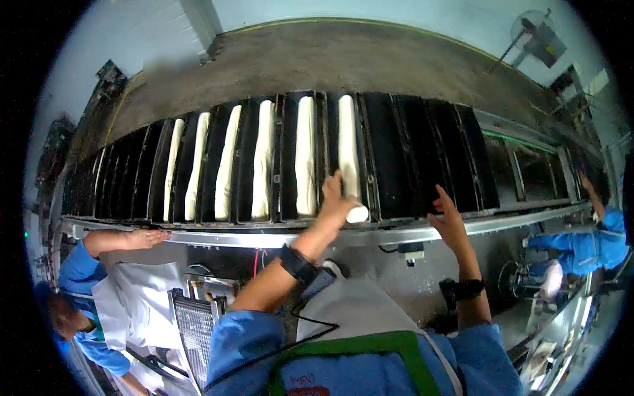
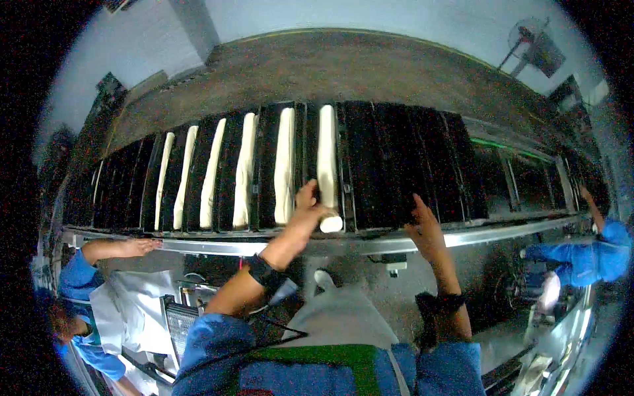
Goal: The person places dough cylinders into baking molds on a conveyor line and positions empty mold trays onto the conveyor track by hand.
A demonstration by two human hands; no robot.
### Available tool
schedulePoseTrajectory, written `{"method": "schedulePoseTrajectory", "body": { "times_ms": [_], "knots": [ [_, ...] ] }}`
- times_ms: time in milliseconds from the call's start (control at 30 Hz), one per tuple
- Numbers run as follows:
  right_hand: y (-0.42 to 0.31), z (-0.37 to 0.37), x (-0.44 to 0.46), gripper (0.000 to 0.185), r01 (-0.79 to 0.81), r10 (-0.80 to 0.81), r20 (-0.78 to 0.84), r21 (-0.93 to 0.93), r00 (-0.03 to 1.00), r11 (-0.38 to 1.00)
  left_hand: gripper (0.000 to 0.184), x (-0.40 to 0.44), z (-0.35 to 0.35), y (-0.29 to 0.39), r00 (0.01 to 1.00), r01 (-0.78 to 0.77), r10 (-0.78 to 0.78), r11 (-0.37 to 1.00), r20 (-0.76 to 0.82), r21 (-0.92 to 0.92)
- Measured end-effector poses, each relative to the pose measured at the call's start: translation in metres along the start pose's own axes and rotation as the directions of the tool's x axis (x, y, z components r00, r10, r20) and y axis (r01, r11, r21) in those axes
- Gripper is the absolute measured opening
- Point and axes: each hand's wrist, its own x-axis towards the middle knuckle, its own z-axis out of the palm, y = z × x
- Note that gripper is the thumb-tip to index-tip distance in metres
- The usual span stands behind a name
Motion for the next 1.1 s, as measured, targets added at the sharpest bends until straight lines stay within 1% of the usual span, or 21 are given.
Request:
{"method": "schedulePoseTrajectory", "body": {
  "times_ms": [67,133,233,267,300,333,367,400,467,500,533,567,700,767,800,867,900,933,967,1000,1100],
  "knots": [
    [-0.002,0.007,0.003,0.065,-0.066,0.066,0.042,-0.002,0.997,0.998,0.051,-0.004,-0.004,0.000,0.974,-0.095,0.072,0.991,0.215,0.099],
    [0.006,0.012,0.002,0.061,0.061,-0.045,0.098,-0.169,0.994,0.984,0.044,-0.013,-0.010,0.005,0.944,-0.311,0.204,0.814,0.261,0.490],
    [-0.002,0.036,-0.003,0.054,0.156,-0.104,0.189,-0.290,0.977,0.944,0.025,-0.006,-0.027,0.007,0.972,-0.225,0.083,0.583,0.218,0.781],
    [-0.009,0.046,-0.002,0.051,0.209,-0.123,0.229,-0.401,0.966,0.892,0.021,0.004,-0.033,0.006,0.953,-0.167,-0.104,0.604,0.285,0.779],
    [-0.016,0.051,-0.002,0.049,0.199,-0.095,0.267,-0.392,0.959,0.898,0.019,0.006,-0.041,-0.024,0.796,-0.601,0.387,0.422,0.465,0.679],
    [-0.020,0.054,-0.004,0.047,0.203,-0.077,0.319,-0.383,0.945,0.901,0.018,0.020,-0.035,-0.050,0.738,-0.632,0.559,0.380,0.377,0.675],
    [-0.016,0.061,-0.004,0.045,0.236,-0.101,0.310,-0.437,0.945,0.868,0.017,0.037,-0.040,-0.061,0.751,-0.646,0.503,0.427,0.427,0.633],
    [-0.008,0.062,-0.007,0.043,0.247,-0.111,0.286,-0.497,0.952,0.832,0.019,0.044,-0.021,-0.056,0.998,-0.010,-0.017,0.907,0.061,0.422],
    [0.000,0.063,-0.009,0.046,0.352,-0.198,0.330,-0.518,0.923,0.780,0.029,0.059,-0.032,-0.059,0.946,-0.147,0.029,0.925,0.323,0.349],
    [0.000,0.062,-0.009,0.046,0.371,-0.206,0.358,-0.488,0.911,0.790,0.036,0.053,-0.030,-0.062,0.983,-0.108,0.065,0.961,0.170,0.253],
    [0.002,0.065,-0.006,0.046,0.399,-0.223,0.391,-0.456,0.893,0.796,0.040,0.042,-0.044,-0.044,0.982,-0.058,0.010,0.966,0.187,0.250],
    [0.017,0.065,-0.004,0.045,0.432,-0.236,0.409,-0.496,0.882,0.753,0.038,0.064,-0.024,-0.089,0.964,-0.255,0.261,0.887,0.038,0.384],
    [-0.026,0.086,-0.004,0.045,0.374,-0.160,0.367,-0.642,0.916,0.669,0.039,0.025,-0.059,-0.029,0.963,-0.160,0.268,0.460,0.036,0.874],
    [0.011,0.086,0.016,0.030,0.534,-0.640,0.156,-0.713,0.752,0.454,0.037,0.050,-0.043,-0.078,0.934,-0.111,0.325,0.656,-0.146,0.747],
    [0.020,0.085,0.021,0.030,0.543,-0.647,0.160,-0.710,0.745,0.449,0.036,0.042,-0.049,-0.083,0.944,-0.101,0.310,0.600,-0.114,0.794],
    [0.025,0.083,0.029,0.048,0.390,-0.378,0.219,-0.793,0.900,0.468,0.035,0.019,-0.069,-0.073,0.962,-0.017,0.241,0.527,-0.129,0.850],
    [0.025,0.085,0.032,0.048,0.403,-0.387,0.230,-0.791,0.893,0.460,0.034,0.000,-0.083,-0.058,0.976,0.049,0.171,0.437,-0.137,0.898],
    [0.026,0.093,0.037,0.042,0.538,-0.596,0.195,-0.697,0.779,0.474,0.032,-0.029,-0.114,-0.026,0.994,-0.090,-0.013,0.428,0.105,0.899],
    [0.025,0.104,0.039,0.043,0.665,-0.769,0.122,-0.597,0.627,0.448,0.030,-0.048,-0.124,-0.037,0.974,-0.182,0.210,0.509,0.083,0.841],
    [0.022,0.117,0.036,0.043,0.674,-0.777,0.121,-0.591,0.618,0.444,0.030,-0.070,-0.134,-0.048,0.908,-0.290,0.416,0.560,0.039,0.776],
    [0.000,0.153,0.022,0.051,0.204,-0.256,0.078,-0.834,0.963,0.512,0.031,-0.163,-0.178,-0.071,0.832,-0.248,0.534,0.599,-0.150,0.761]
  ]
}}
